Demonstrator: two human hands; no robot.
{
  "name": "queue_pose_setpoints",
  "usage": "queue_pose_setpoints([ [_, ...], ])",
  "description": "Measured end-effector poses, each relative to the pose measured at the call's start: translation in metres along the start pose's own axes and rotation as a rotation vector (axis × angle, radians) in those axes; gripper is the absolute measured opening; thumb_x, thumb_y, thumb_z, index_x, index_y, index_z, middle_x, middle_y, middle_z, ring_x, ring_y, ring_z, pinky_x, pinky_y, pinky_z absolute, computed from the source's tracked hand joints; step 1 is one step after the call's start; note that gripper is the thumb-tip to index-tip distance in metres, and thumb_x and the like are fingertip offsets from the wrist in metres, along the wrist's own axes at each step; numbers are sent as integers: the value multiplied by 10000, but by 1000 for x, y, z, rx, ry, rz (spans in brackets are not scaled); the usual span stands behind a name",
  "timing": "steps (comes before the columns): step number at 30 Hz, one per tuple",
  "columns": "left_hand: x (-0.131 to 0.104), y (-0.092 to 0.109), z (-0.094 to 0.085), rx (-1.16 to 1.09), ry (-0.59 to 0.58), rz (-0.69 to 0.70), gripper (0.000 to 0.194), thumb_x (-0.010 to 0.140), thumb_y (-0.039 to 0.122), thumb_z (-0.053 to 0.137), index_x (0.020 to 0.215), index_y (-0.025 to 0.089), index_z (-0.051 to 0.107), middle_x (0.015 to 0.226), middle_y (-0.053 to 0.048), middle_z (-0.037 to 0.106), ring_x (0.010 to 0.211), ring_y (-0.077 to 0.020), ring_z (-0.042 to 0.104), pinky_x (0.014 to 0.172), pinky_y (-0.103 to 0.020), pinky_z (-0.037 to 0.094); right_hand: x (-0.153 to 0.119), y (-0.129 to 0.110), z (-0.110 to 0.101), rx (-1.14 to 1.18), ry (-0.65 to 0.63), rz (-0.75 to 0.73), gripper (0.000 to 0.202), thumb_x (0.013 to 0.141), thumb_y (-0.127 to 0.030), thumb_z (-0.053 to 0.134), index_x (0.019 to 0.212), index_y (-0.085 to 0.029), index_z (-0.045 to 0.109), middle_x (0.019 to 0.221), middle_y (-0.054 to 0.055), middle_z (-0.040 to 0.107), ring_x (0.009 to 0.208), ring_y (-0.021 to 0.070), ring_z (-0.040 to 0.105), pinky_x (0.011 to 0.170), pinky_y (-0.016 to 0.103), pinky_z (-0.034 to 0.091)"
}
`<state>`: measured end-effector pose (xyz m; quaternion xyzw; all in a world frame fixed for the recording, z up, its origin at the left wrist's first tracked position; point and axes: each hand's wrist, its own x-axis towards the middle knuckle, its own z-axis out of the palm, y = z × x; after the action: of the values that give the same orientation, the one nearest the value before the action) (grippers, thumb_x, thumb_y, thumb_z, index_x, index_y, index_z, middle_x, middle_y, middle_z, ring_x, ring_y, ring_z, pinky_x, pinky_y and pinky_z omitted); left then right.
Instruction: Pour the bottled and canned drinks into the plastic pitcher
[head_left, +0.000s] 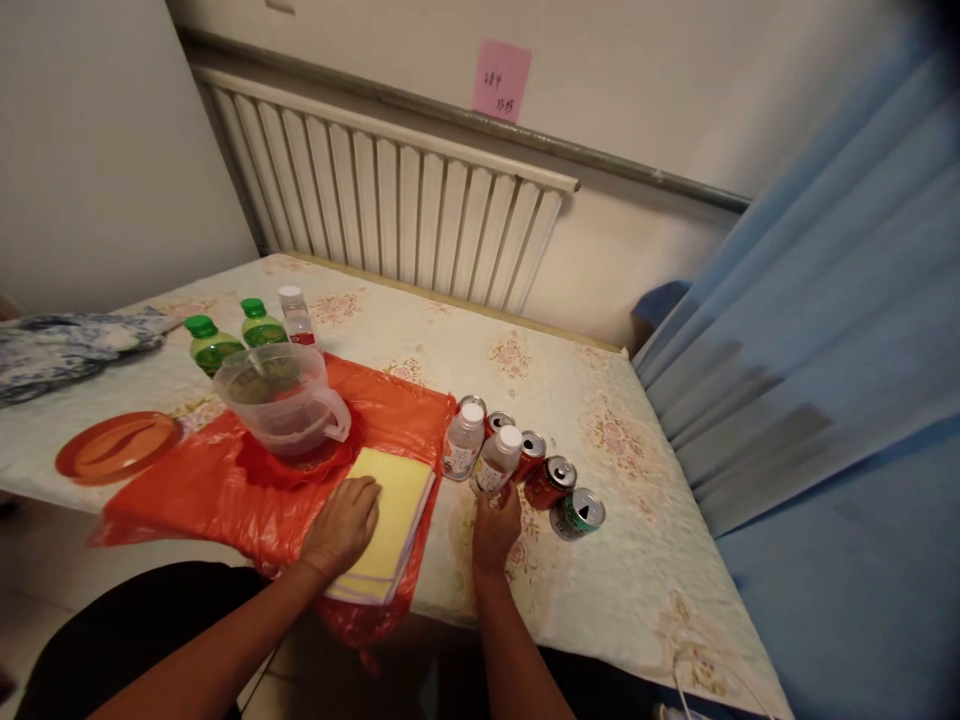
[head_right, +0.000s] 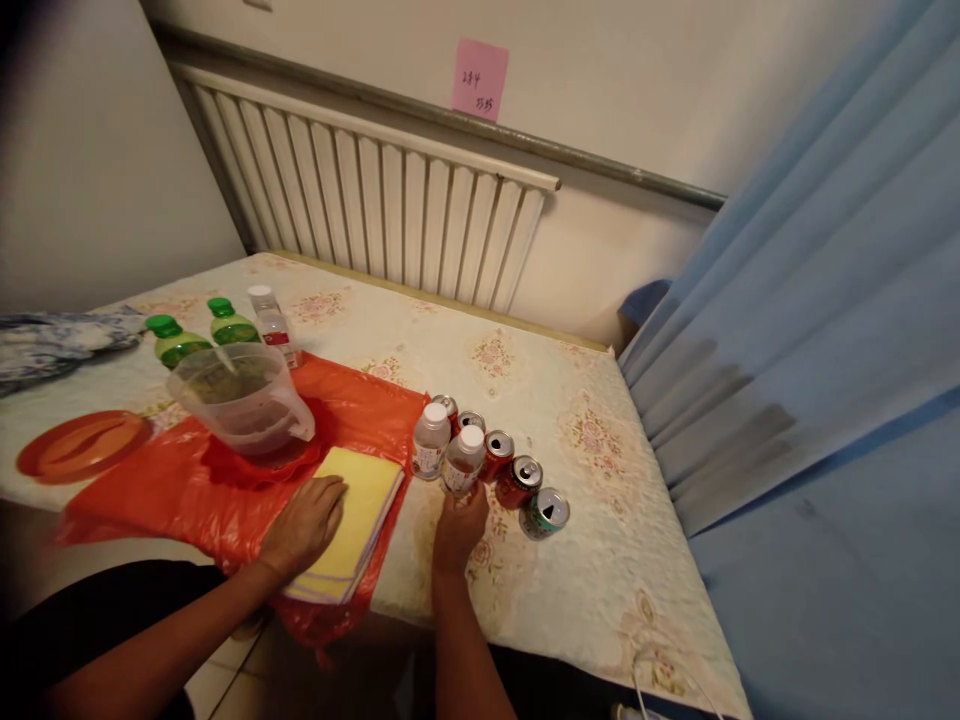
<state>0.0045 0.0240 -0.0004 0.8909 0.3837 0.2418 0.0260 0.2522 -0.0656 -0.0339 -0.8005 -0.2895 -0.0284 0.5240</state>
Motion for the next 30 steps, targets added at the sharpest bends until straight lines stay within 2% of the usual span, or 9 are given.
queue_pose_setpoints([
  [6, -1, 4, -4, -17, 5, -11, 226, 922, 177, 459, 1089, 196, 609, 1147, -127, 628, 1083, -282, 552, 964, -463, 463, 0, -5, -2, -18, 3, 64, 490, 776, -387, 571, 1192, -129, 596, 1095, 186, 680, 988, 304, 631, 864, 388, 478],
  [15, -4, 9, -10, -95, 11, -66, 199, 921, 163, 438, 1017, 212, 605, 1070, -103, 629, 1051, -270, 541, 923, -452, 466, 0, -7, -5, -61, -13, 40, 520, 741, -450, 564, 1149, -133, 622, 1065, 188, 707, 963, 312, 657, 826, 373, 487],
  [19, -7, 6, -17, -158, 24, -35, 196, 928, 168, 436, 1018, 203, 607, 1065, -102, 635, 1025, -256, 560, 912, -434, 483, -2, -8, -7, -132, -21, 29, 543, 729, -475, 541, 1134, -125, 627, 1048, 199, 712, 943, 322, 663, 809, 380, 488],
  [22, -19, 0, -31, -232, 24, 41, 216, 952, 179, 405, 999, 209, 613, 997, -81, 656, 956, -224, 591, 875, -383, 506, -4, -11, -9, -162, -41, 30, 527, 721, -481, 534, 1114, -141, 624, 1040, 196, 712, 937, 332, 661, 793, 388, 488],
  [25, -38, -16, -53, -327, 63, 33, 259, 982, 222, 360, 926, 220, 613, 878, -66, 659, 856, -209, 610, 805, -361, 520, -5, -12, -9, -179, -38, 13, 480, 721, -483, 526, 1076, -173, 619, 1031, 185, 713, 933, 341, 659, 777, 394, 483],
  [28, -53, -50, -76, -388, 179, -179, 233, 982, 304, 399, 870, 234, 592, 835, -50, 646, 804, -203, 622, 750, -346, 529, -5, -11, -9, -192, -37, 1, 460, 717, -487, 521, 1052, -183, 610, 1023, 187, 711, 933, 349, 661, 772, 398, 481],
  [30, -52, -83, -90, -397, 349, -364, 191, 953, 365, 452, 907, 230, 578, 864, -52, 646, 822, -218, 632, 780, -373, 543, -4, -10, -9, -201, -39, -3, 450, 710, -496, 521, 1027, -189, 609, 1010, 188, 712, 930, 351, 663, 766, 396, 481],
])
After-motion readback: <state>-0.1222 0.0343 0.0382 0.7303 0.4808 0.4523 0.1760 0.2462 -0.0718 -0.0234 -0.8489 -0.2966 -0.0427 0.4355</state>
